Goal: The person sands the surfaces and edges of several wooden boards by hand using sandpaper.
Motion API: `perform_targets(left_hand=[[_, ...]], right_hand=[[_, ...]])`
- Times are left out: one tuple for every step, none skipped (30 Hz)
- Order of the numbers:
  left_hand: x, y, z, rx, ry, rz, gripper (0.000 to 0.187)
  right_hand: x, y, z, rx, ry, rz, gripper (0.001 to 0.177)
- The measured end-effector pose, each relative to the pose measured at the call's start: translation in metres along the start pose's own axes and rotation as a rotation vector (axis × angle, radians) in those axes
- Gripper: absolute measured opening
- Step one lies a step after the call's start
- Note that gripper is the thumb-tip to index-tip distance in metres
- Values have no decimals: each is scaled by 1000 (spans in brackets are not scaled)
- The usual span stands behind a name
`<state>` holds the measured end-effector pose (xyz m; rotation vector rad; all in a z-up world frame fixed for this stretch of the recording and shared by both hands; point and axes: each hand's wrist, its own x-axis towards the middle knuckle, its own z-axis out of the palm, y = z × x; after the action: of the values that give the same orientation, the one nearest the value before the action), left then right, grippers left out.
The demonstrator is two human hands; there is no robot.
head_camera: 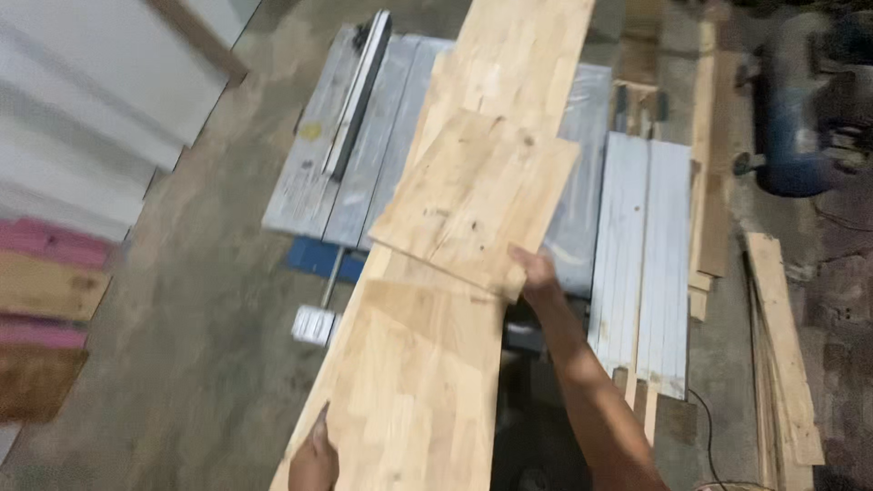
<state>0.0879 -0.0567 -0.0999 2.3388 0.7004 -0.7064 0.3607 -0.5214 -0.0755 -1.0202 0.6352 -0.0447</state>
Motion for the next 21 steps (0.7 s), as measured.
perform_targets(left_hand=[[-11,34,-24,-9,-23,-38,59],[-19,78,-53,-11,-36,-50,63],[-34,83,-66,-8,-26,-51,63],[-45,97,-74,-98,-65,-92,63],[-57,110,-81,-187,-105,-132,63],[-44,109,-71,-192,-106,-121,63],[-31,109,-59,-477,-148,-252,68],[-18,106,-50,-757,-189,-386,80],[-66,158,-83,-756,-188,-381,80],[-125,197,-118,-941,-284,-474,78],[-195,225,-152,-1126,-381,-562,77],[-132,184,-125,-1117,-389,-555,77],[-83,123,-93,-1143,-462,-486,93],[-58,46,-52,-1176,-536,-420,109],[-67,57,-53,-1176,-543,-416,109],[-76,64,-58,-1171,-582,-366,104],[-85,71,-63,-1165,-620,-316,100],[-86,69,-56,-1166,-617,-315,100],[-86,67,-50,-1187,-605,-272,87],[-86,67,-43,-1204,-598,-228,74],[-85,62,-41,-1200,-599,-227,74]], right_hand=[[-46,-29,23,-14,-97,-41,44],[-92,-70,48,-8,-191,-105,60],[-131,-66,46,0,-197,-105,60],[-166,-72,42,-194,-46,46,43],[-202,-76,36,-386,107,198,33],[-195,-36,4,-387,109,186,33],[-194,3,-34,-391,61,169,15],[-201,45,-75,-391,10,161,4],[-238,17,-59,-388,10,157,4],[-281,-6,-44,-205,-37,296,26],[-322,-30,-27,-17,-87,428,55],[-331,-11,-42,-10,-79,421,55],[-340,7,-56,-19,-75,456,56],[-349,24,-69,-36,-75,493,58],[-361,14,-69,-38,-71,487,58],[-373,7,-67,-65,-69,554,61],[-385,-1,-64,-93,-66,622,64],[-388,4,-71,-92,-69,622,64],[-391,9,-77,-98,-160,601,69],[-394,14,-85,-102,-246,579,75],[-394,14,-91,-98,-244,577,75]])
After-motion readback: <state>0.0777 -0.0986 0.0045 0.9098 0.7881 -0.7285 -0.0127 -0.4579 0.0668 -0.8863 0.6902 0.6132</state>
